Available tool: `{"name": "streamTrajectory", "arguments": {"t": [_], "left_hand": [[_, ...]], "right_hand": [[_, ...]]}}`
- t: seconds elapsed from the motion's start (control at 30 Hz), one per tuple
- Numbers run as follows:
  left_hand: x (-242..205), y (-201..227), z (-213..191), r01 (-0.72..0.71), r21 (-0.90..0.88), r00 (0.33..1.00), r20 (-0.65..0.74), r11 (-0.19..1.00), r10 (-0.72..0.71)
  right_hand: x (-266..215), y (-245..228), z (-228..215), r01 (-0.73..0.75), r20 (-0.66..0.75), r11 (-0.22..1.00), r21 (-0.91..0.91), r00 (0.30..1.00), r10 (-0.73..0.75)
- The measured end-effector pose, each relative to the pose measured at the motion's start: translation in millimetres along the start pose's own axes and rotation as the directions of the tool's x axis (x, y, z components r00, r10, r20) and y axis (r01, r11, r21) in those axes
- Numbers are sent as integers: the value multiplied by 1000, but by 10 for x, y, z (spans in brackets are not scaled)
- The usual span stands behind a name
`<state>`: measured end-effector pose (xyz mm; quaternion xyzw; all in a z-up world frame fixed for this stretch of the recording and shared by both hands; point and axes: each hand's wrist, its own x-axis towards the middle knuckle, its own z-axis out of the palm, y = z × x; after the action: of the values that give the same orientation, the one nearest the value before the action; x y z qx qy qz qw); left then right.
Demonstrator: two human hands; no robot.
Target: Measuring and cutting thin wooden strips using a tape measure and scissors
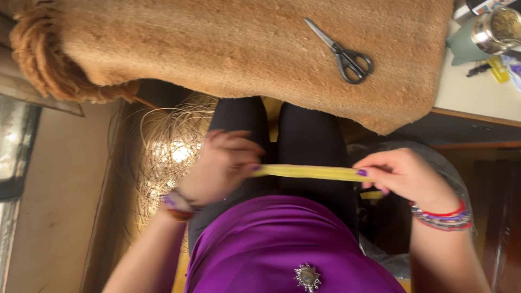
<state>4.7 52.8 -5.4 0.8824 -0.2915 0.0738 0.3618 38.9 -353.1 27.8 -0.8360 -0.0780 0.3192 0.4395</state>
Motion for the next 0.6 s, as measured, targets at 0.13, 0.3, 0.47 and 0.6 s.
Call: {"name": "streamTrajectory", "arguments": {"t": [0.13,0.3,0.47,0.6], "left_hand": [[-333,-269,-305,211,28,952,221,977,-212],[-442,-345,-402,384,214,803,401,898,-440],[-140,-74,-33,286,248,854,373,926,-364],[426,678,379,121,-57,964,244,991,-103]], "right_hand": [[-241,96,-234,-27,-96,996,90,995,36],[-321,-32,-263,-22,-66,999,50,997,26],[-263,-259,-103,-15,-30,1000,14,999,15],[-114,-459,110,83,55,996,-22,995,-81]]}}
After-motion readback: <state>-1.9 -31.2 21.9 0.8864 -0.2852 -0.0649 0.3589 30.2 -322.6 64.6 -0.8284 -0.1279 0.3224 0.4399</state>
